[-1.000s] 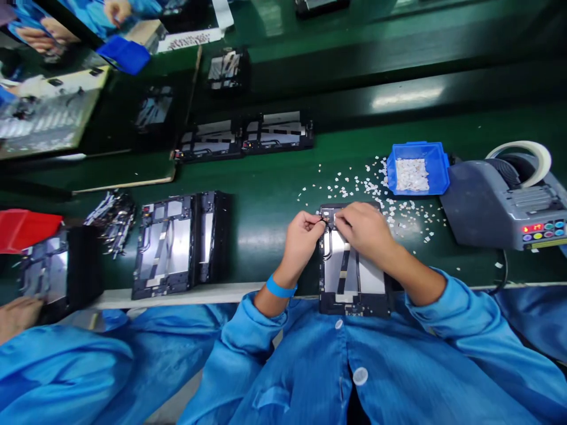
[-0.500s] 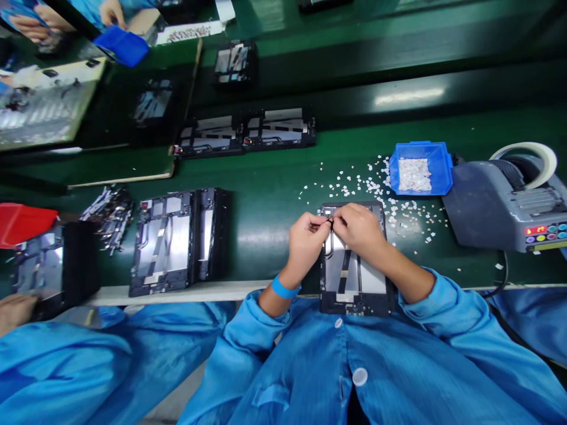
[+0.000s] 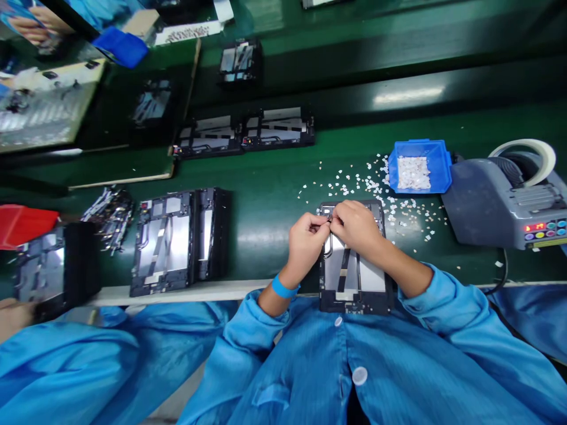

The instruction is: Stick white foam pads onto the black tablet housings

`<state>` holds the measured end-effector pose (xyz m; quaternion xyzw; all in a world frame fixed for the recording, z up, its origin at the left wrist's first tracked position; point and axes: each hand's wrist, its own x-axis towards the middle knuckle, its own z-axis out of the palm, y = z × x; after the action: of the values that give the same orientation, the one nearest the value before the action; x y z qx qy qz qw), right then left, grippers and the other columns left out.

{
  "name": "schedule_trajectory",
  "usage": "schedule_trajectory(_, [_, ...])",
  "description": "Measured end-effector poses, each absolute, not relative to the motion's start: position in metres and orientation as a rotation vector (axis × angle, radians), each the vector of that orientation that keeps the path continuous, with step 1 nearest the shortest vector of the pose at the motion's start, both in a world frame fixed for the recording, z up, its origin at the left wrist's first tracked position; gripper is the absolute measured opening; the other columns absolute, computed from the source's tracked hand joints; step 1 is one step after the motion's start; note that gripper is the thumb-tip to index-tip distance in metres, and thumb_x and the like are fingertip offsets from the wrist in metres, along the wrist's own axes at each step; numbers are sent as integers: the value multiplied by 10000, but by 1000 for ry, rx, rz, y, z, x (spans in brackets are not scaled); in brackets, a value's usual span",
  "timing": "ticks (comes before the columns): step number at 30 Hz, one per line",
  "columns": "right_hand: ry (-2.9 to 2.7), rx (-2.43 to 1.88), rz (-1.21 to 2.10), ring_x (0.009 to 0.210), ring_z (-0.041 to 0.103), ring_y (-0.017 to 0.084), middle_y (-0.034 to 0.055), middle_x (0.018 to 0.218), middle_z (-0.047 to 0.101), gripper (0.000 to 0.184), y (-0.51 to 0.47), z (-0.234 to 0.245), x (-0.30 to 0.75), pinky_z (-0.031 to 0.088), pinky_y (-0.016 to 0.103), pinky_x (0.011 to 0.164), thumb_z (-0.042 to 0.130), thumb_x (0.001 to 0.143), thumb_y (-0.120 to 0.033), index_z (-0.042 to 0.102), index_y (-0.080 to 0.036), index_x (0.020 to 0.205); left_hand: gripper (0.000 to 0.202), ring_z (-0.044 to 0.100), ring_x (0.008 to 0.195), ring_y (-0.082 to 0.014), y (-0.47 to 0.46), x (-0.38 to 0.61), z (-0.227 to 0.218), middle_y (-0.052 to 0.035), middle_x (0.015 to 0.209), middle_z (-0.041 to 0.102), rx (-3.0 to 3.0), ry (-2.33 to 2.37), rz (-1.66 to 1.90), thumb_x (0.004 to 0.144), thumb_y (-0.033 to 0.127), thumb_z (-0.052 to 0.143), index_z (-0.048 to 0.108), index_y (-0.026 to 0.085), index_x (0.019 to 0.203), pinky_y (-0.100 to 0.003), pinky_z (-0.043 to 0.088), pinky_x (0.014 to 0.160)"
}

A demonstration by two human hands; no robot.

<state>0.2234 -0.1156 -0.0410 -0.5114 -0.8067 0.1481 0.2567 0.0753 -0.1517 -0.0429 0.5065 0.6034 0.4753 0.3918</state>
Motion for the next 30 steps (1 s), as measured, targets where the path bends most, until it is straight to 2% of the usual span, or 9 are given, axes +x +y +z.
schedule_trajectory(4, [-2059, -1454, 383, 777, 536, 191, 56, 777, 615, 77, -95, -26, 268, 362, 306, 723, 542, 801, -141, 551, -189, 741, 142, 707, 825, -170, -146, 72, -51, -59, 898, 758, 1077, 1471, 1207, 792, 264, 758, 649, 172, 798, -280, 534, 749])
schedule_trajectory(6, [-1892, -1671, 255, 767, 532, 199, 67, 785, 617, 49, -82, -14, 309, 354, 312, 715, 554, 808, -180, 575, -186, 764, 172, 704, 823, -167, -144, 70, -54, -60, 893, 753, 1007, 1440, 1201, 782, 278, 771, 638, 170, 797, -276, 529, 752])
schedule_trajectory(9, [-1709, -2016, 92, 759, 542, 231, 102, 780, 629, 121, -72, 3, 354, 358, 337, 718, 559, 854, -240, 609, -184, 760, 172, 691, 806, -157, -145, 69, -53, -60, 889, 749, 996, 1413, 1207, 786, 289, 765, 644, 170, 815, -264, 522, 736])
schedule_trajectory(11, [-1770, -1972, 163, 782, 573, 234, 121, 873, 680, 135, -78, 10, 354, 384, 338, 734, 548, 874, -231, 668, -173, 853, 153, 657, 751, -136, -148, 66, -48, -56, 916, 753, 1085, 1416, 1177, 804, 283, 752, 679, 173, 882, -249, 504, 688])
schedule_trajectory(14, [-1969, -1701, 491, 785, 614, 205, 95, 942, 727, 202, -95, 11, 313, 404, 317, 734, 541, 927, -241, 726, -175, 976, 169, 603, 681, -123, -152, 57, -39, -41, 924, 754, 1301, 1453, 1115, 847, 276, 729, 723, 190, 992, -247, 474, 631])
schedule_trajectory(17, [-2042, -1659, 764, 750, 622, 194, 64, 834, 731, 248, -102, 4, 265, 375, 307, 686, 560, 968, -308, 751, -184, 872, 146, 625, 721, -147, -151, 40, -35, -35, 887, 741, 1494, 1572, 1125, 917, 283, 678, 738, 200, 1022, -277, 494, 687])
schedule_trajectory(20, [-2057, -1727, 877, 679, 601, 183, 57, 743, 712, 281, -94, -4, 241, 353, 307, 646, 613, 947, -356, 747, -182, 771, 157, 662, 816, -179, -145, 24, -37, -51, 943, 751, 1753, 1641, 1068, 960, 240, 621, 752, 201, 1038, -321, 512, 793])
schedule_trajectory(25, [-2094, -1807, 864, 573, 525, 151, 39, 607, 629, 249, -79, -13, 230, 327, 298, 597, 634, 869, -274, 707, -182, 649, 229, 681, 1038, -237, -135, 20, -42, -79, 1087, 764, 2176, 1513, 887, 1007, 213, 566, 758, 201, 1131, -377, 492, 932])
schedule_trajectory(30, [-2124, -1915, 772, 586, 495, 154, 30, 601, 609, 221, -81, -14, 222, 297, 296, 592, 629, 853, -266, 708, -190, 661, 301, 663, 1036, -242, -130, 26, -46, -92, 1127, 757, 2376, 1437, 816, 1052, 219, 509, 740, 182, 1241, -384, 468, 917])
